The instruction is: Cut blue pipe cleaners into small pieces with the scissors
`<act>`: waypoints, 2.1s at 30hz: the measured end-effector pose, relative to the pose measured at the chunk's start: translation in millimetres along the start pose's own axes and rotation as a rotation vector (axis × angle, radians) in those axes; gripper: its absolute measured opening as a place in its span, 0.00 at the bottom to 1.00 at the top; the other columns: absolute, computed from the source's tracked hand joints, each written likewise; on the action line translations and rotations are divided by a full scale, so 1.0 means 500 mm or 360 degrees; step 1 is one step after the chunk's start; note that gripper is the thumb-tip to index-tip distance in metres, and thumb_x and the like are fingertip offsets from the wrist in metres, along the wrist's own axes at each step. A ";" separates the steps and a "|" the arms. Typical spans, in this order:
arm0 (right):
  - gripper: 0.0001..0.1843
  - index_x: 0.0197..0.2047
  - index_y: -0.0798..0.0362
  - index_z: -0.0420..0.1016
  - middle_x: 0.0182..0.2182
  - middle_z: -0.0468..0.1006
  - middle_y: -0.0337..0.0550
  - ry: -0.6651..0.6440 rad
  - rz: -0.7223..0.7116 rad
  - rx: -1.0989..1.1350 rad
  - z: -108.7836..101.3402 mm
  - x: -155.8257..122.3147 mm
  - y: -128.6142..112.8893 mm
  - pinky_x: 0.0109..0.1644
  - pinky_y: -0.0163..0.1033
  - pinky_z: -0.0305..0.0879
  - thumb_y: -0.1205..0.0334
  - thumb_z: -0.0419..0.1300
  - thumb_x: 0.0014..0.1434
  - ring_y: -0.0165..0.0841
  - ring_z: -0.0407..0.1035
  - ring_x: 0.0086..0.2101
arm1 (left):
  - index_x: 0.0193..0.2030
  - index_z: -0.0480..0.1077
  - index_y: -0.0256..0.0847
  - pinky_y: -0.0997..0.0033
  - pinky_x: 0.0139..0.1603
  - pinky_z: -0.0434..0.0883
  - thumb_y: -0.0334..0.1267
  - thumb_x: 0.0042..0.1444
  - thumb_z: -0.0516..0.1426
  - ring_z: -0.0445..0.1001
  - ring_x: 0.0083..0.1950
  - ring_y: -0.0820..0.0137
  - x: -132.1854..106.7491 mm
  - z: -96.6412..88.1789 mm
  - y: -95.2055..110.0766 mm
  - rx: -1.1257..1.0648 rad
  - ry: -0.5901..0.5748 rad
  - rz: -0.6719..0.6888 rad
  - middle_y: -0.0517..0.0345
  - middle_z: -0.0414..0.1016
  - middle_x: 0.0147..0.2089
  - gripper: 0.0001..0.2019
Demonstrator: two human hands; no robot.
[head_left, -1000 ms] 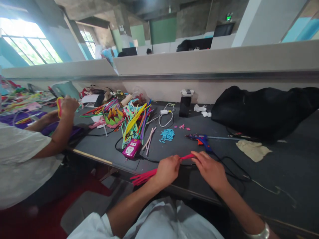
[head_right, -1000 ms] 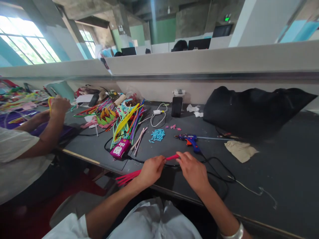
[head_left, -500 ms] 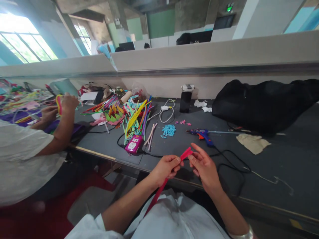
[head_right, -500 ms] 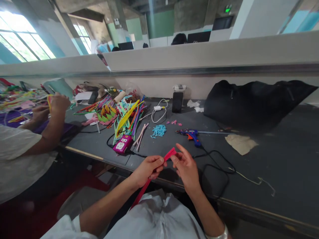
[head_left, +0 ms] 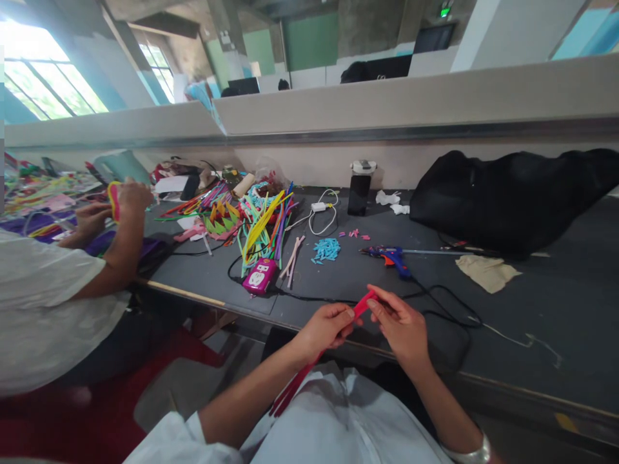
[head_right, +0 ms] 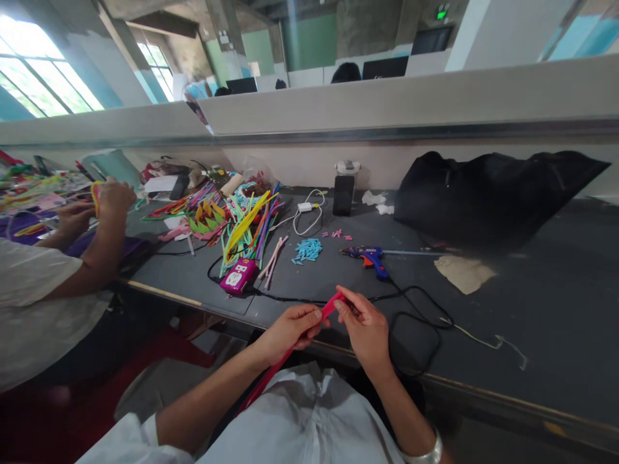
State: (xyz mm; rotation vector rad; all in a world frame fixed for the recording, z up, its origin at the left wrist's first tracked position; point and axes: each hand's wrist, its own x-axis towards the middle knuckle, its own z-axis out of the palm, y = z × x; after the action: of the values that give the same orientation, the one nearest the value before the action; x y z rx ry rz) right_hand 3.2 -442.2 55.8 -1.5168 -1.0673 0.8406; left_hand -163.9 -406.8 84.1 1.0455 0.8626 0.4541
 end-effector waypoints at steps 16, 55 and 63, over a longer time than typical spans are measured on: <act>0.22 0.31 0.57 0.76 0.15 0.64 0.33 -0.0055 0.0519 0.0687 0.027 -0.018 -0.027 0.17 0.26 0.42 0.46 0.69 0.44 0.19 0.52 0.17 | 0.35 0.69 0.34 0.79 0.18 0.45 0.57 0.52 0.57 0.50 0.19 0.83 -0.009 0.007 -0.005 -0.0121 0.0045 0.0130 0.68 0.56 0.21 0.22; 0.25 0.44 0.56 0.79 0.16 0.65 0.34 -0.0013 0.0179 0.0309 0.023 -0.026 -0.017 0.19 0.29 0.50 0.44 0.63 0.51 0.23 0.54 0.18 | 0.33 0.68 0.35 0.78 0.16 0.44 0.53 0.54 0.57 0.51 0.17 0.83 -0.022 0.032 -0.022 -0.0267 0.0053 0.0146 0.67 0.59 0.20 0.19; 0.19 0.37 0.54 0.79 0.20 0.72 0.38 0.0014 0.0065 0.0169 0.024 -0.033 -0.029 0.21 0.30 0.55 0.46 0.63 0.52 0.26 0.61 0.20 | 0.35 0.68 0.35 0.78 0.17 0.49 0.54 0.54 0.55 0.57 0.18 0.80 -0.022 0.032 -0.008 -0.0207 0.0032 0.0099 0.64 0.62 0.22 0.20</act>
State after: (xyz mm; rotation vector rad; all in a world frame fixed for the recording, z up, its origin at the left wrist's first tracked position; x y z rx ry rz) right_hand -16.7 -452.4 67.3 -1.4563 -0.9728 0.9039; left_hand -158.2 -425.2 88.9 0.9515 0.8088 0.5667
